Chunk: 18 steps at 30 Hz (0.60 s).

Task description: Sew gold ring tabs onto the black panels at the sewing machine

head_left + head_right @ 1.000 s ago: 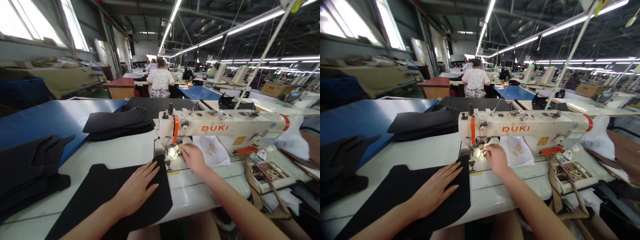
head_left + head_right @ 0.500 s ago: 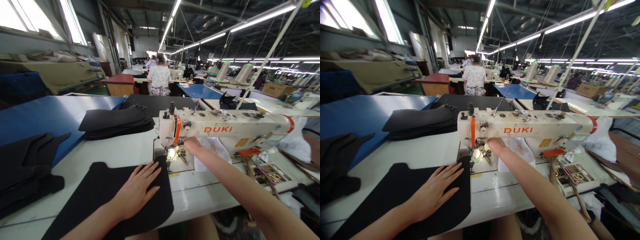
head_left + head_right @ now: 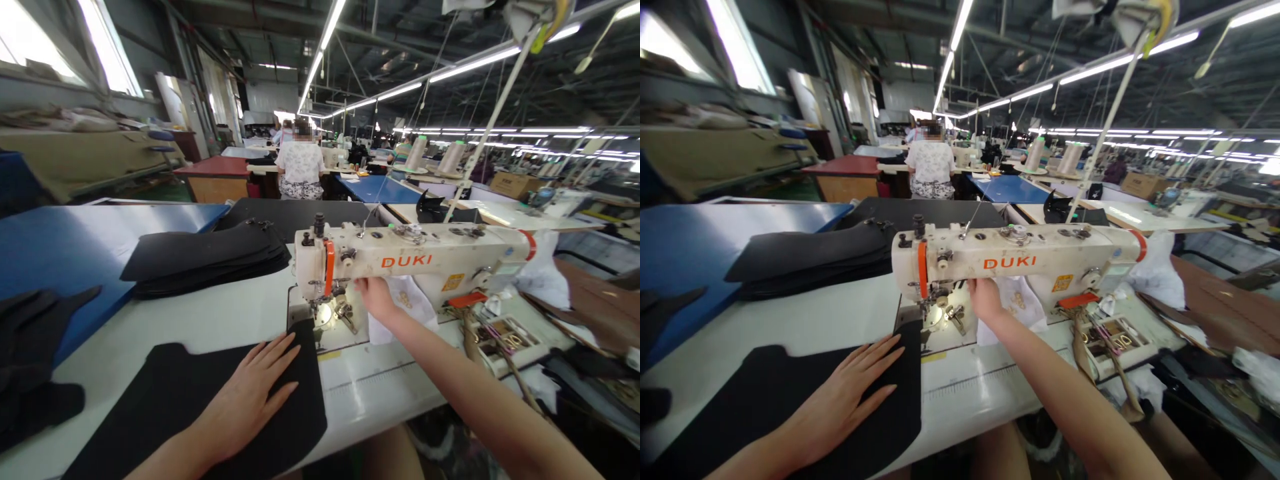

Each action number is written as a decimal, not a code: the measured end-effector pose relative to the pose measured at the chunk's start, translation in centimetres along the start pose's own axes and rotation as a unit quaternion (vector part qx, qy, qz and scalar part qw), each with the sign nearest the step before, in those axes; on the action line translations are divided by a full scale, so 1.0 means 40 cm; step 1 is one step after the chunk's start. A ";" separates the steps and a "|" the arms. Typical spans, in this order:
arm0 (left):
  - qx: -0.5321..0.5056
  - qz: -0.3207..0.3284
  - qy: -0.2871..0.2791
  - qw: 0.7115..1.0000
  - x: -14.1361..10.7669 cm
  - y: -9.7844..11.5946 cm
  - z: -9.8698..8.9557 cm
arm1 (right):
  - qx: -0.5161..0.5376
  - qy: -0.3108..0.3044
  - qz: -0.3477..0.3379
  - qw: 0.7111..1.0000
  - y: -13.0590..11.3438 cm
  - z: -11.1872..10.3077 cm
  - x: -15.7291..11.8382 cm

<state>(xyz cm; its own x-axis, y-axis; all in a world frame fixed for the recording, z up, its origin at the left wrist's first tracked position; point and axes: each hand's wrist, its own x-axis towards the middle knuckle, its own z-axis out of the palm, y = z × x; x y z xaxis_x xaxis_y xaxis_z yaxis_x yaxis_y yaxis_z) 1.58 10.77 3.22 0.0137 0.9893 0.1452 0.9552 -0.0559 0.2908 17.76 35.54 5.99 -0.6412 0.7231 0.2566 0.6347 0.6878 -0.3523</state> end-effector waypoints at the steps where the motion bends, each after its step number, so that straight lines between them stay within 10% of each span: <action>1: -0.025 -0.009 0.018 0.999 0.002 0.001 0.002 | 0.016 0.004 0.008 1.000 -0.005 -0.008 -0.026; 5: -0.259 -0.142 0.060 0.953 0.040 0.040 0.013 | 0.076 -0.003 -0.040 0.996 -0.058 -0.015 -0.163; 12: -0.640 -0.304 -0.051 0.704 0.129 0.147 0.008 | 0.240 0.049 -0.221 0.944 -0.118 0.003 -0.304; 18: -0.607 -0.331 -0.048 0.721 0.127 0.139 -0.020 | 0.244 0.020 -0.206 0.948 -0.051 -0.044 -0.280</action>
<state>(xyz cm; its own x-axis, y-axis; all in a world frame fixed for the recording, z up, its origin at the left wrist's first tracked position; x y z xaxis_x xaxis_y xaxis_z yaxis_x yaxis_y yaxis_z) 6.72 15.39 6.33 -0.2505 0.8550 -0.4540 -0.2002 0.4131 0.8884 24.40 26.13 5.41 -0.7686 0.4086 0.4922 0.0540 0.8081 -0.5866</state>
